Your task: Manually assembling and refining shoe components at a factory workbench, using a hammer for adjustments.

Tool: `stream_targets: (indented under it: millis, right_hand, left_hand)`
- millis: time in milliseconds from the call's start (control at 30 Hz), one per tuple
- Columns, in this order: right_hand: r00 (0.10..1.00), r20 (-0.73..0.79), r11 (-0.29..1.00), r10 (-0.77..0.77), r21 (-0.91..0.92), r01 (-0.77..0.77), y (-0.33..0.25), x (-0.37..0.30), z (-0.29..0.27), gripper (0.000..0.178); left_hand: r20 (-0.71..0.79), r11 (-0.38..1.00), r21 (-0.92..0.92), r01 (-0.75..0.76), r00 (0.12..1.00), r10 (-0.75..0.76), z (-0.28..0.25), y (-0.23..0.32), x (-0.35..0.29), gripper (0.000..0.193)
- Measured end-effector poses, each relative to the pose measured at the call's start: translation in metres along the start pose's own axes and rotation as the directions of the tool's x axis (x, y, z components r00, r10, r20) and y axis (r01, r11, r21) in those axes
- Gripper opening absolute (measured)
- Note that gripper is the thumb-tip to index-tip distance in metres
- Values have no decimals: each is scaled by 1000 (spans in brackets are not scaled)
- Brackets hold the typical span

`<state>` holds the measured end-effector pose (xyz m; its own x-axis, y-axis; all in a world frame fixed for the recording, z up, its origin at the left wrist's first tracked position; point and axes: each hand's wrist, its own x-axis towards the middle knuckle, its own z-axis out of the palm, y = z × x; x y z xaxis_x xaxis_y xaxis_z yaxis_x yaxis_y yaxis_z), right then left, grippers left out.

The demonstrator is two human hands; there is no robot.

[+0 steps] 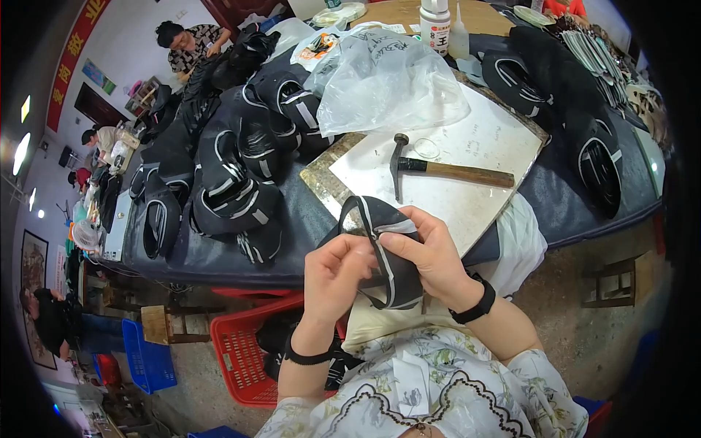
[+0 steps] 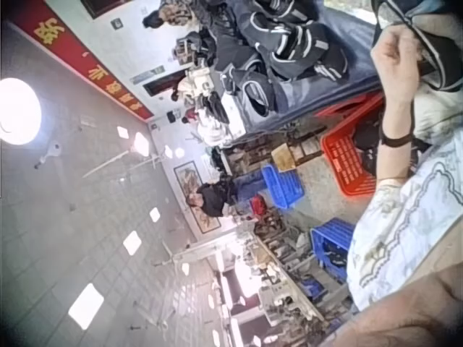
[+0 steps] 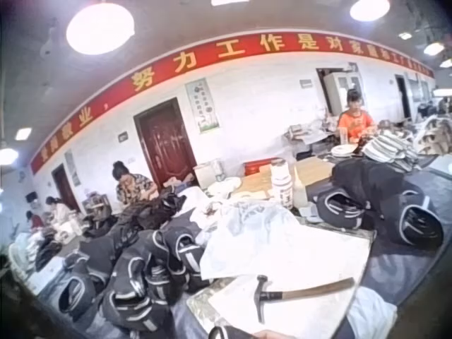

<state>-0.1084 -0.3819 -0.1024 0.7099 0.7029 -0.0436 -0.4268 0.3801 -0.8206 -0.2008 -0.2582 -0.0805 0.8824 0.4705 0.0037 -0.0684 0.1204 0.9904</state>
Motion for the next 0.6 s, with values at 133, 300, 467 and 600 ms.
stream_targets:
  millis: [133,300,467,600]
  right_hand:
    - [999,7,999,-40,-32,40,6,1,1,25]
    - [1000,10,999,13,38,-13,4,1,0,27]
    - [998,49,998,45,39,-47,4,-2,-2,29]
    - [996,73,998,60,6,-61,1,-4,-3,29]
  left_hand:
    - [12,986,130,-101,995,101,1,-7,-2,11]
    - [24,891,373,-259,963,270,0,-10,-2,12]
    - [141,991,43,-131,982,123,-15,-4,5,12]
    - [187,993,87,-79,980,62,-19,3,7,10]
